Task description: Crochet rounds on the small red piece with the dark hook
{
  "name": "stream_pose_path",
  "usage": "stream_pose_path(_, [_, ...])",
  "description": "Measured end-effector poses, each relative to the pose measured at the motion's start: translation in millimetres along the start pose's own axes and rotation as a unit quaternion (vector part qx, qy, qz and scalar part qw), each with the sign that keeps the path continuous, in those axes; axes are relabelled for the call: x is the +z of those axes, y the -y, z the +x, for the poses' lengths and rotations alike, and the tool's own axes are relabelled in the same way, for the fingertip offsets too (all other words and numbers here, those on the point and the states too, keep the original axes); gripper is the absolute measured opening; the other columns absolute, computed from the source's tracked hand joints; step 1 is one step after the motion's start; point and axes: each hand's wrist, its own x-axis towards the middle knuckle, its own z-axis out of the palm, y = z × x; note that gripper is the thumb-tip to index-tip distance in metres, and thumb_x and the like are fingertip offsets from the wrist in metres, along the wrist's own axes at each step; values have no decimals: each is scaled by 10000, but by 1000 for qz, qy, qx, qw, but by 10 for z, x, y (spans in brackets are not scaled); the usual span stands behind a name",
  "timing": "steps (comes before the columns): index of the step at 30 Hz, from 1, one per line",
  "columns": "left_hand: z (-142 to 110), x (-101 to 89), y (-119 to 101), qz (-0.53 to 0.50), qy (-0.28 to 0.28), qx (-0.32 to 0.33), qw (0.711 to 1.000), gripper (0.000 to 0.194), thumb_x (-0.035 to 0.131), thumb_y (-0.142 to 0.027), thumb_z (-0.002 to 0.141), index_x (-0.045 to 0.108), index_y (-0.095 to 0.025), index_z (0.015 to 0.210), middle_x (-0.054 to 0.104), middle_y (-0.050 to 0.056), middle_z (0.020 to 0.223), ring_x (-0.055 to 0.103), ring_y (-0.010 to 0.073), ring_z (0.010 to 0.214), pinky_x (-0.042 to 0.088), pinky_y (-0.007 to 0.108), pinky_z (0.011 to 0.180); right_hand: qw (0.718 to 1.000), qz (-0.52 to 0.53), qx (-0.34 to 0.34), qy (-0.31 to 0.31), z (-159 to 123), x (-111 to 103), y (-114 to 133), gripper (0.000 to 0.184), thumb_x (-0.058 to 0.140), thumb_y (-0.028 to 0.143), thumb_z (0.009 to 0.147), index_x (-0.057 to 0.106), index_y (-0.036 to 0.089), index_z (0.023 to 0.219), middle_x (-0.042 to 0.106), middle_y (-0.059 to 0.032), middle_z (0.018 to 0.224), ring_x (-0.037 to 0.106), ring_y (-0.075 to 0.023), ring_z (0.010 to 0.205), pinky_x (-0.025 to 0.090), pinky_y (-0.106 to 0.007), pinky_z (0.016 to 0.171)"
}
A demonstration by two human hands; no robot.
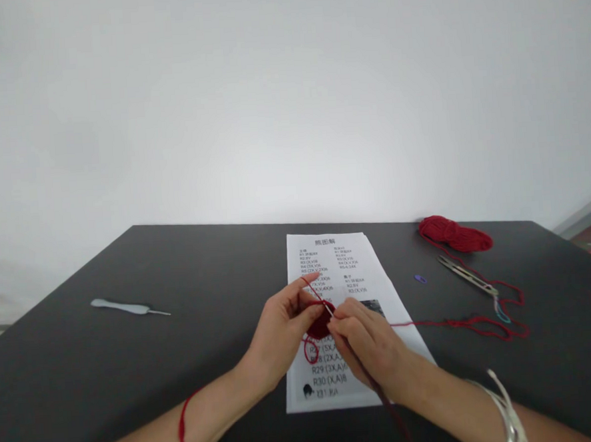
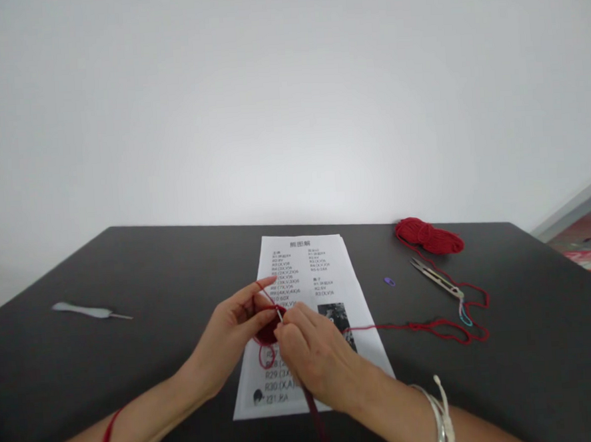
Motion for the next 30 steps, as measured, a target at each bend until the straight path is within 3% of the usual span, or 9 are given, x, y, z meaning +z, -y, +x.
stream_pose_path(5, [-5, -55, -20, 150, -9, 102, 983, 395, 615, -141, 742, 655, -184, 1132, 572, -35, 659, 523, 125, 636, 446, 271, 668, 984, 140, 105, -33, -16, -69, -40, 153, 452, 100, 882, 457, 236, 814, 535, 7, 695, 490, -137, 590, 391, -255, 518])
stream_pose_path(10, [-25, -71, -41, 224, 0, 142, 964, 319, 584, -118, 766, 699, -207, 1050, 655, 2, 755, 590, 167, 756, 449, 287, 759, 900, 310, 299, -66, 19, -117, -43, 163, 529, 213, 871, 489, 224, 714, 523, 29, 638, 450, -109, 511, 349, -232, 449])
stream_pose_path(16, [-23, -89, -36, 242, -7, 148, 959, 335, 545, -77, 767, 707, -213, 1026, 673, 17, 805, 594, 173, 790, 440, 289, 774, 979, 189, 78, -3, 53, -173, -61, 200, 467, 69, 849, 479, 229, 730, 523, 2, 654, 470, -136, 580, 360, -263, 517])
stream_pose_path(19, [-14, -102, -35, 226, -2, 137, 965, 354, 551, -83, 762, 697, -209, 1059, 644, 12, 789, 568, 164, 768, 432, 290, 762, 972, 219, 83, 6, 53, -202, -82, 207, 475, 63, 845, 488, 224, 715, 517, 3, 651, 456, -131, 573, 356, -261, 516])
stream_pose_path(22, [-8, -89, -49, 139, 21, 94, 986, 377, 595, -121, 753, 660, -192, 1117, 565, -28, 688, 518, 129, 660, 426, 277, 697, 896, 371, 243, -26, 48, -180, -120, 155, 560, 154, 850, 516, 217, 715, 536, 14, 669, 454, -112, 548, 356, -245, 496])
stream_pose_path(25, [-9, -63, -55, 35, 40, 52, 997, 435, 641, -144, 736, 615, -174, 1169, 525, -53, 650, 487, 100, 609, 408, 253, 647, 742, 566, 355, -57, 64, -106, -137, 170, 628, 245, 820, 508, 210, 704, 513, 37, 619, 432, -98, 503, 338, -225, 457])
stream_pose_path(27, [-11, -50, -44, -9, 48, 34, 998, 489, 662, -146, 727, 585, -176, 1208, 533, -54, 654, 493, 94, 604, 399, 245, 632, 673, 631, 381, -68, 74, -48, -123, 190, 635, 261, 810, 490, 206, 699, 493, 47, 600, 415, -88, 489, 328, -211, 447])
stream_pose_path(28, [-13, -44, -34, -24, 52, 25, 998, 522, 669, -145, 723, 566, -182, 1233, 541, -52, 658, 501, 95, 606, 398, 244, 628, 664, 637, 385, -71, 72, -21, -111, 188, 629, 261, 813, 484, 205, 706, 488, 48, 607, 412, -85, 491, 327, -206, 448])
stream_pose_path(30, [-18, -30, -13, -48, 60, 9, 997, 599, 682, -131, 712, 525, -200, 1286, 557, -51, 666, 517, 97, 609, 396, 244, 620, 706, 598, 371, -75, 50, 25, -87, 165, 601, 248, 834, 478, 208, 732, 489, 44, 646, 420, -84, 508, 338, -203, 458])
